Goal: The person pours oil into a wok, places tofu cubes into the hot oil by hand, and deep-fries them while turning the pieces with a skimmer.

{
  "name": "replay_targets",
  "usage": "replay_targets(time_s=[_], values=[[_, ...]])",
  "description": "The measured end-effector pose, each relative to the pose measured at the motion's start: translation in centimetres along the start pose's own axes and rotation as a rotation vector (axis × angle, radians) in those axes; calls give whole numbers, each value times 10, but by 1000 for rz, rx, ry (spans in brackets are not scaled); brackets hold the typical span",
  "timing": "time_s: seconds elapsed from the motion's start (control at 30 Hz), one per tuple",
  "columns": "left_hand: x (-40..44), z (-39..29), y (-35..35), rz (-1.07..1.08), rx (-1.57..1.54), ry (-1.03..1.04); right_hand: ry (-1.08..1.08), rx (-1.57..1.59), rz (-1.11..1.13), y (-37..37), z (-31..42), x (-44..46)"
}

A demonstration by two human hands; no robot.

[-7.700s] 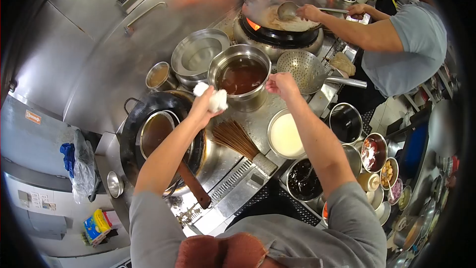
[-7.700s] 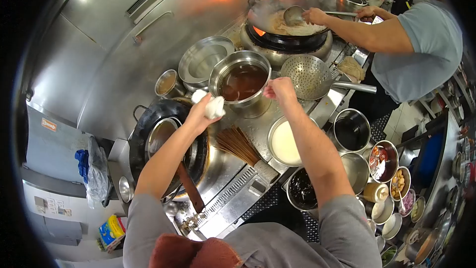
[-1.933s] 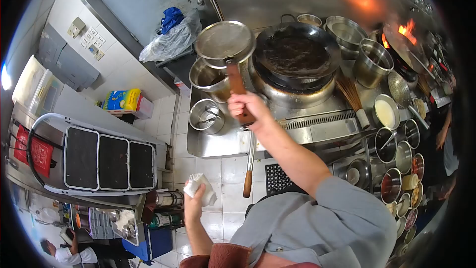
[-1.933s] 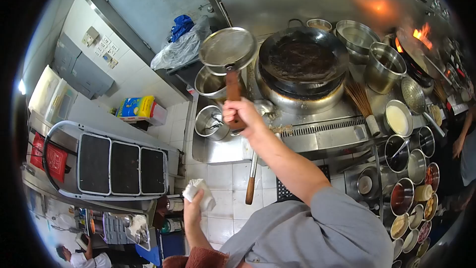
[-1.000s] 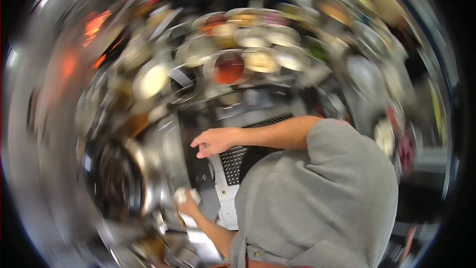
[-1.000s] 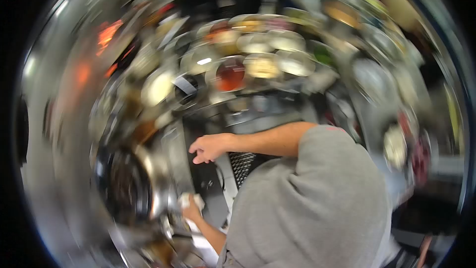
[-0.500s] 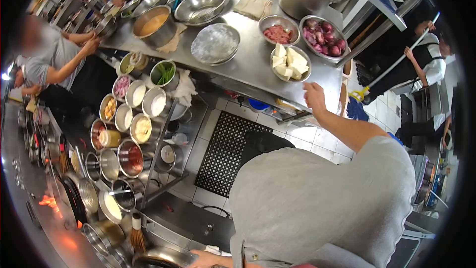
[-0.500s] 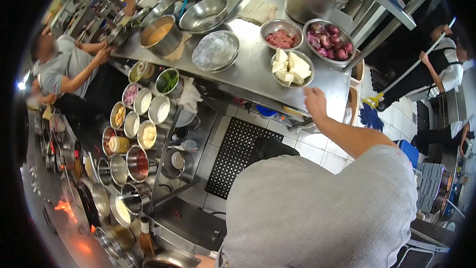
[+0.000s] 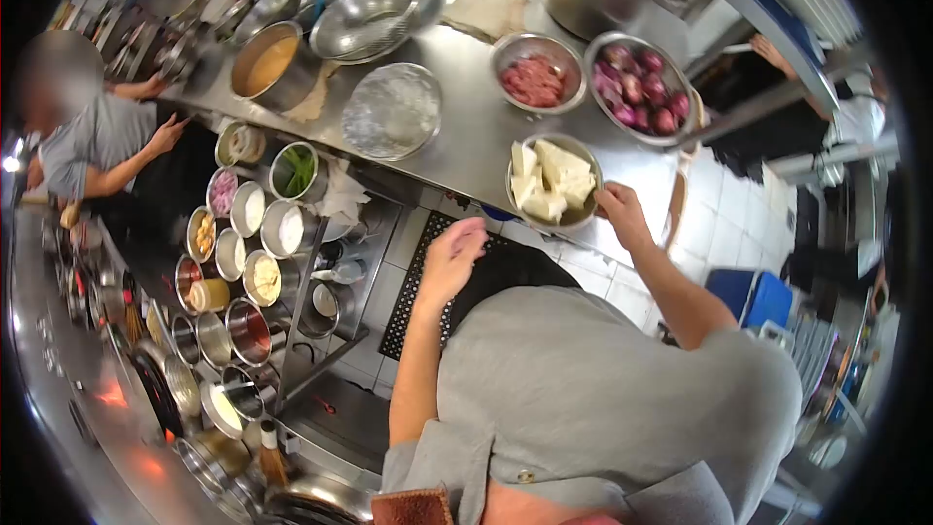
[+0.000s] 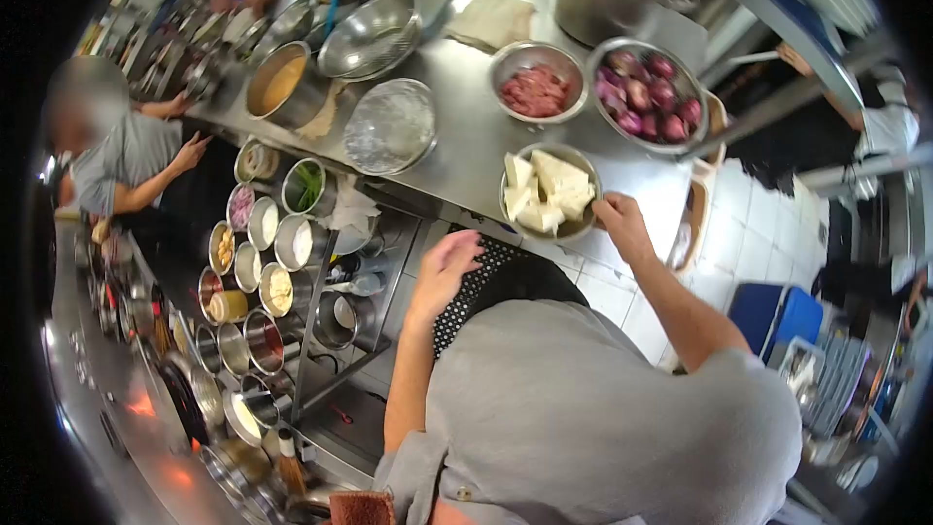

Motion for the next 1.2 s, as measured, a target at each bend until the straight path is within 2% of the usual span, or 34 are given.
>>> replay_targets(time_s=[0.1,0.17,0.23,0.37,0.43,0.53,0.57,0.6,0.63,0.7,0.8,0.87,0.93,1.0,1.03,1.1,1.13,1.2], values=[[14,-10,8,57,-240,-144,42,37,90,27,11,13],[15,-12,5,46,-471,-189,-40,-59,195,40,14,23],[17,-17,-2,-24,-589,-138,-158,-209,283,53,22,35],[18,-8,-16,-122,-492,-71,-292,-311,436,68,19,63],[24,-3,-14,-191,-467,-29,-146,-105,430,75,29,66],[42,10,-5,-282,-478,-22,125,239,239,66,26,85],[43,9,-1,-300,-568,1,222,386,187,56,14,103],[45,12,0,-313,-577,16,231,405,102,50,6,120],[45,13,0,-323,-586,29,221,404,121,53,7,125],[45,15,-6,-336,-555,36,83,399,57,52,12,134],[45,21,-9,-343,-557,19,121,435,24,49,11,140],[49,27,-3,-236,-636,-53,145,446,29,50,11,135],[37,19,2,-223,-724,-112,45,91,271,66,32,115],[20,18,-2,-275,-789,-97,-203,-279,445,95,52,98],[6,17,-6,-241,-811,-70,-223,-295,509,114,55,91],[-27,23,-17,-346,-820,-70,-552,-474,630,148,67,67],[-47,27,-24,-393,-847,-25,-567,-479,667,168,73,54],[-88,42,-36,-525,-864,14,-737,-512,798,219,97,18]])
Point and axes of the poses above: each hand's wrist, its own x-axis towards the middle knuckle, its own y-axis out of the palm, z = x × y, the point moved 4 cm from there along x, towards the middle knuckle, and after that the axes turned 4 degrees about -y, right-handed, at the moved point
